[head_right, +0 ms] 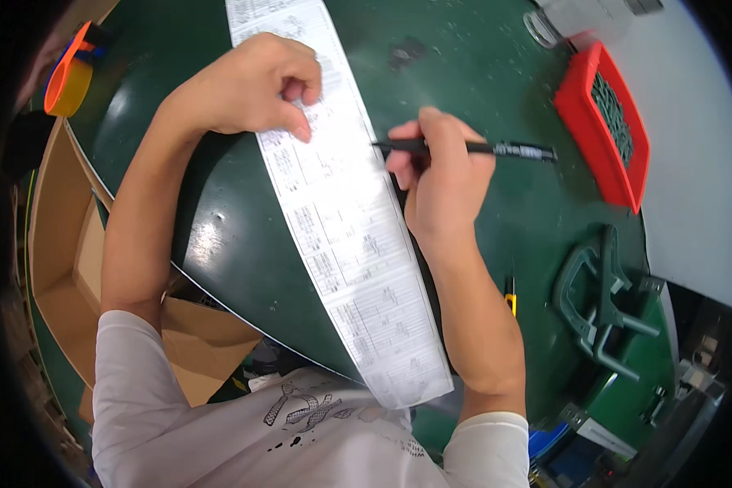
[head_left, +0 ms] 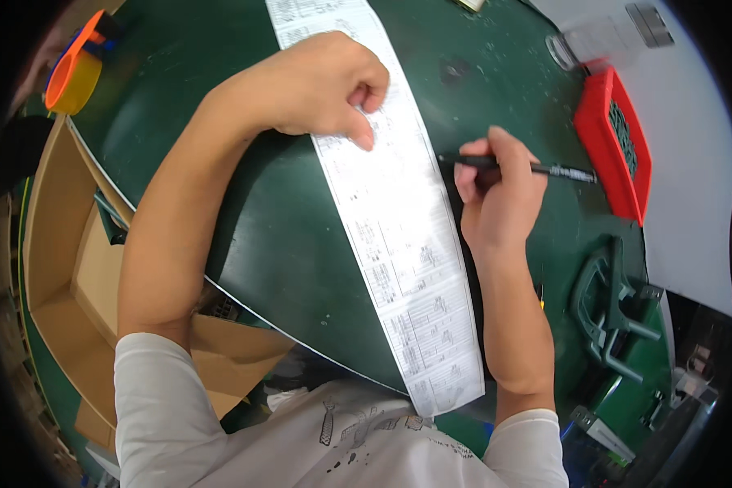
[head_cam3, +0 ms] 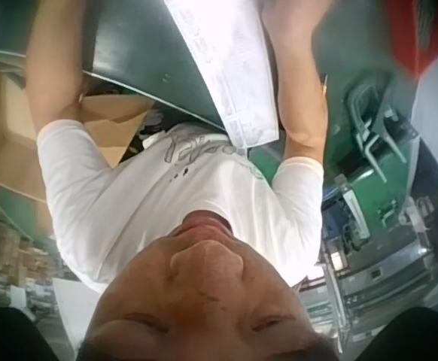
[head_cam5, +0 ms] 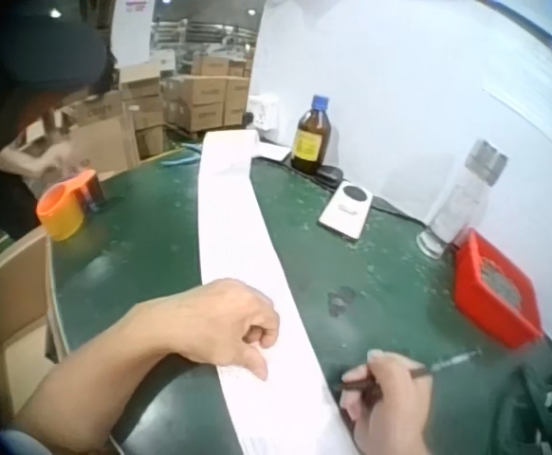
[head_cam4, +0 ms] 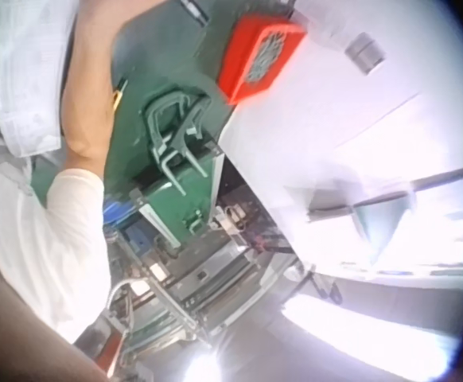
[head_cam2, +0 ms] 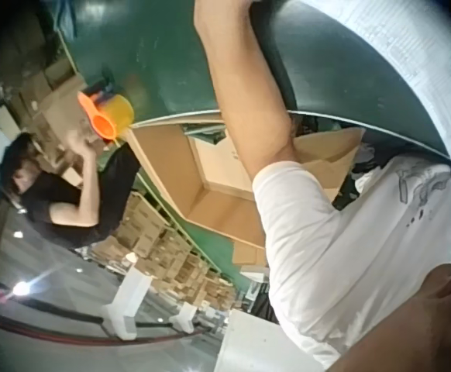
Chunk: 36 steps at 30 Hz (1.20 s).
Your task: The recorder trims a plastic part with a utility knife and then records inventory data on a long paper list.
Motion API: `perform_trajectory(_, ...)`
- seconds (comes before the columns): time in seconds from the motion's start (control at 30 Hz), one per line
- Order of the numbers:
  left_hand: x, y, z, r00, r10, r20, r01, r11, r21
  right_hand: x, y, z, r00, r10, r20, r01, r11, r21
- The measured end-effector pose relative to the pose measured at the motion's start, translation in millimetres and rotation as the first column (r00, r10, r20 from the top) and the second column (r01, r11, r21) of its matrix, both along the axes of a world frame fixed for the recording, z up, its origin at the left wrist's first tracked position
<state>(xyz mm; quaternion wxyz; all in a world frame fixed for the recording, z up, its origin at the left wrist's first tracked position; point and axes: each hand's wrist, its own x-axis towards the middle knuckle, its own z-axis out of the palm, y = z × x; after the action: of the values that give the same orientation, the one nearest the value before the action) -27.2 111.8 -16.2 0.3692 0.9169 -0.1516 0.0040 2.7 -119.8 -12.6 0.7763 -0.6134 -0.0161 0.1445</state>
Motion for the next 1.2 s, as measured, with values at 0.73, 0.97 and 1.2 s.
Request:
perform_trajectory(0.73,-2,17,-1,0.986,0.11,0.122,-0.108,0.994,-0.022,5,1,-4,0.993,0.116,-0.003,-0.115,0.992,0.052)
perform_trajectory(0.97,-1,8,-7,0.939,0.13,0.318,-0.146,0.989,0.027,-4,8,-9,0.994,0.099,0.045,-0.096,0.993,-0.07)
perform_trajectory(1.2,5,-8,-8,0.93,0.116,0.348,-0.129,0.992,0.015,4,7,-6,0.933,0.34,0.118,-0.342,0.94,-0.004)
